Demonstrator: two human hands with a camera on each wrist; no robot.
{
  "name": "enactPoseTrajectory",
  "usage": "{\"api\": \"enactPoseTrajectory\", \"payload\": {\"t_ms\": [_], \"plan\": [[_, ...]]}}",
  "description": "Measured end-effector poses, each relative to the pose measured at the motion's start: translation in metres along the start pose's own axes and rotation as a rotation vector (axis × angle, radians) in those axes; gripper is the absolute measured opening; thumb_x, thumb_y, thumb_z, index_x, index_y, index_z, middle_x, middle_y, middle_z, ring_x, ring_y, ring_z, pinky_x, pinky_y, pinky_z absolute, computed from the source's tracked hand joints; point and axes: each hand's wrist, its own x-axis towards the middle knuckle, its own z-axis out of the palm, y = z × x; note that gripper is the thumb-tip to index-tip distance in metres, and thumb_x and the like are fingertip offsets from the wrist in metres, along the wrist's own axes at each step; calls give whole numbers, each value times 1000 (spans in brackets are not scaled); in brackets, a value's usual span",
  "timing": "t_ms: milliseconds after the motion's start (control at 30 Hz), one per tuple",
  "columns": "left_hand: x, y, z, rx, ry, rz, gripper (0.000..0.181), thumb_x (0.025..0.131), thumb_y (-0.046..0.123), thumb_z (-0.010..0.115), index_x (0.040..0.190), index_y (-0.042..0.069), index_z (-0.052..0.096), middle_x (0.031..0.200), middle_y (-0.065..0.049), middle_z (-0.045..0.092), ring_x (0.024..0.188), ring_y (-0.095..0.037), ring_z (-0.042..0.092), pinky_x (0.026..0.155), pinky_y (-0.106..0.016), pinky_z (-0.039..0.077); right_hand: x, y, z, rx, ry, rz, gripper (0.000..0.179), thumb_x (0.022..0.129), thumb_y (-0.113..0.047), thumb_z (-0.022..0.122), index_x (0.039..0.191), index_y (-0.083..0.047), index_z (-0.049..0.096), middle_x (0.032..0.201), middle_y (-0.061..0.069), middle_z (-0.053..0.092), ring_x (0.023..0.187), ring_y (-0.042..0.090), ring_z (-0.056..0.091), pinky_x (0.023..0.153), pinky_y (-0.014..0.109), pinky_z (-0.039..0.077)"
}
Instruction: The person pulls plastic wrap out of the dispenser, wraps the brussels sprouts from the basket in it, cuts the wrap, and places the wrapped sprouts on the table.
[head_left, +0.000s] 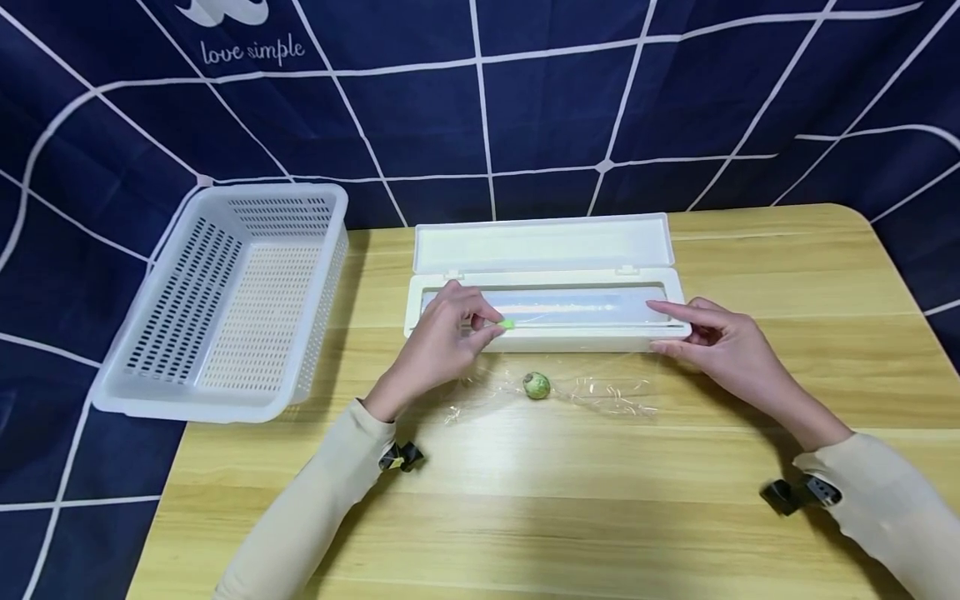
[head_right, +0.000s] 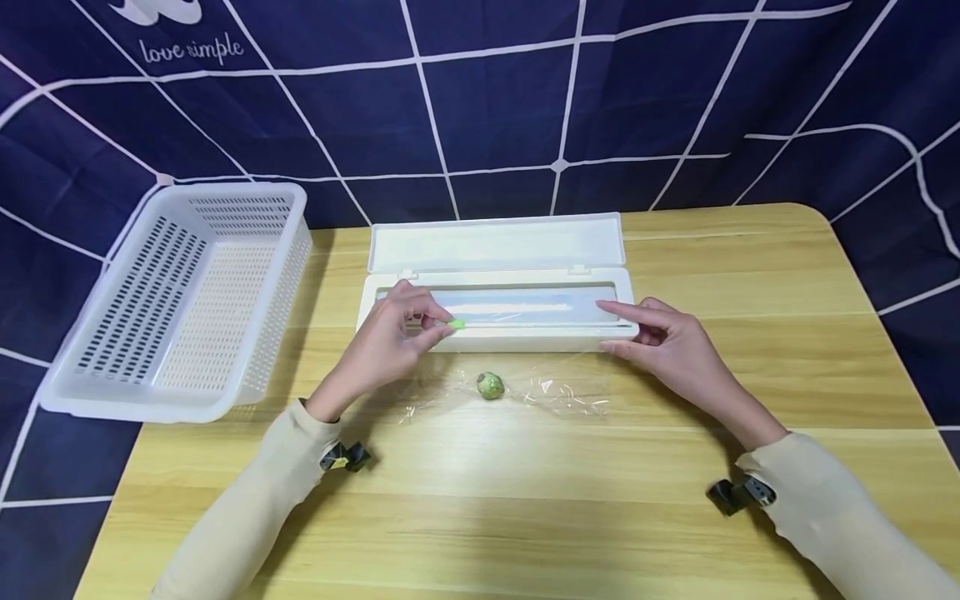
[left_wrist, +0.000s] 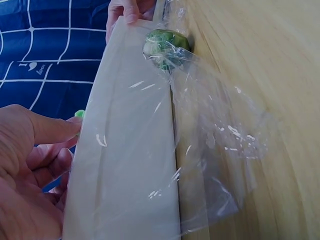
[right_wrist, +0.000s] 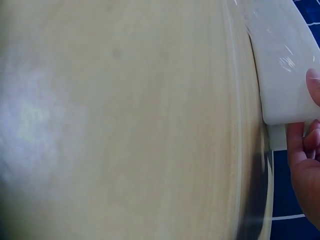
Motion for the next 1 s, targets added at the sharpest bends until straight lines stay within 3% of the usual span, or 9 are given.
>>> {"api": "enactPoseTrajectory", "payload": {"t_ms": [267, 400, 500, 600, 1000], "plan": [[-5, -5, -6, -8, 26, -11, 4, 95, 5, 85, 96, 5, 81, 77, 4, 56, 93, -20, 51, 131, -44, 15, -1, -1, 0, -9, 10, 3, 57, 84, 3, 93, 137, -13, 78, 86, 6, 54, 73, 15, 44, 58, 26, 36], [-7, -6, -9, 0, 32, -39, 4, 95, 5, 85, 96, 5, 81, 78, 4, 56, 94, -21, 48, 112, -39, 37, 0, 0, 0, -6, 8, 6, 57, 84, 3, 93, 137, -13, 78, 86, 6, 54, 74, 15, 44, 58, 25, 37], [-8, -7, -13, 9, 35, -52, 5, 95, 4, 85, 94, 6, 80, 79, 3, 58, 96, -23, 47, 89, -39, 41, 1, 0, 0, -7, 5, 9, 57, 84, 2, 93, 137, -13, 78, 85, 6, 53, 74, 15, 44, 59, 25, 36], [-11, -8, -17, 10, 44, -64, 6, 95, 4, 85, 92, 7, 80, 78, 3, 58, 96, -23, 47, 84, -38, 42, 1, -1, 0, -10, 1, 11, 57, 85, 2, 93, 137, -13, 78, 85, 5, 53, 74, 15, 44, 59, 25, 36], [-15, -14, -25, 8, 34, -72, 6, 94, 2, 85, 95, 6, 81, 79, 3, 59, 95, -23, 47, 84, -38, 41, 2, -1, -1, -20, -12, 3, 57, 85, 3, 92, 138, -11, 77, 84, 5, 51, 74, 14, 43, 59, 25, 35]]}}
